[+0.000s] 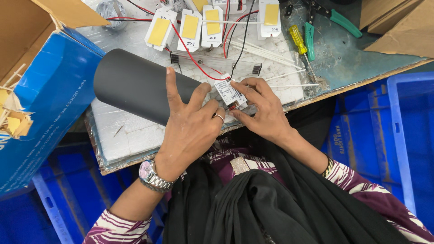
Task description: The person assembles a cylindrical LED light fixture by hand. They connect wires to a driver unit, secure it inside a black cylindrical housing, and attach a circular metal base plate to complete the assembly.
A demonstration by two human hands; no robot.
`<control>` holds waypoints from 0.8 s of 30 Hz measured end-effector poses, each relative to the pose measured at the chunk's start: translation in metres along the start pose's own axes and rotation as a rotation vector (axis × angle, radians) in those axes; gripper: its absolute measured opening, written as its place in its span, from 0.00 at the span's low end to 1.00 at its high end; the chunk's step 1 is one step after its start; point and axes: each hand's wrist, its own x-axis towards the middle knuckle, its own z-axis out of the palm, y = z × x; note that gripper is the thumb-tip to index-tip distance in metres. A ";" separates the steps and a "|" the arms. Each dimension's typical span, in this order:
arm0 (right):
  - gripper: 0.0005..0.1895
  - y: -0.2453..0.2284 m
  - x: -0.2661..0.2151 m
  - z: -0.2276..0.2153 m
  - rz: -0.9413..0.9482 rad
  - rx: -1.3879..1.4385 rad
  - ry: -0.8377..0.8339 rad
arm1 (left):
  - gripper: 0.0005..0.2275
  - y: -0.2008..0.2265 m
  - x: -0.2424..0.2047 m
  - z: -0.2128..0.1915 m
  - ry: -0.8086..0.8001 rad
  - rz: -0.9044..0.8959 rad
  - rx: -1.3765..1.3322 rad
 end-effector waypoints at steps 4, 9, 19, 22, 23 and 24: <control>0.34 0.000 0.000 0.000 -0.004 -0.001 0.000 | 0.04 0.001 0.000 0.000 0.003 0.011 0.012; 0.34 -0.002 0.000 -0.001 -0.034 -0.007 0.007 | 0.04 0.002 0.005 -0.001 -0.053 0.018 0.062; 0.23 0.029 0.010 -0.071 0.036 -0.081 0.287 | 0.06 -0.003 0.040 -0.019 -0.223 0.143 0.050; 0.15 0.061 0.030 -0.102 0.143 -0.203 0.323 | 0.06 -0.005 0.045 -0.020 -0.215 0.174 0.041; 0.15 0.071 0.038 -0.106 0.199 -0.281 0.272 | 0.05 -0.006 0.045 -0.021 -0.238 0.177 0.038; 0.15 0.080 0.044 -0.110 0.254 -0.359 0.220 | 0.05 -0.007 0.045 -0.021 -0.261 0.179 0.035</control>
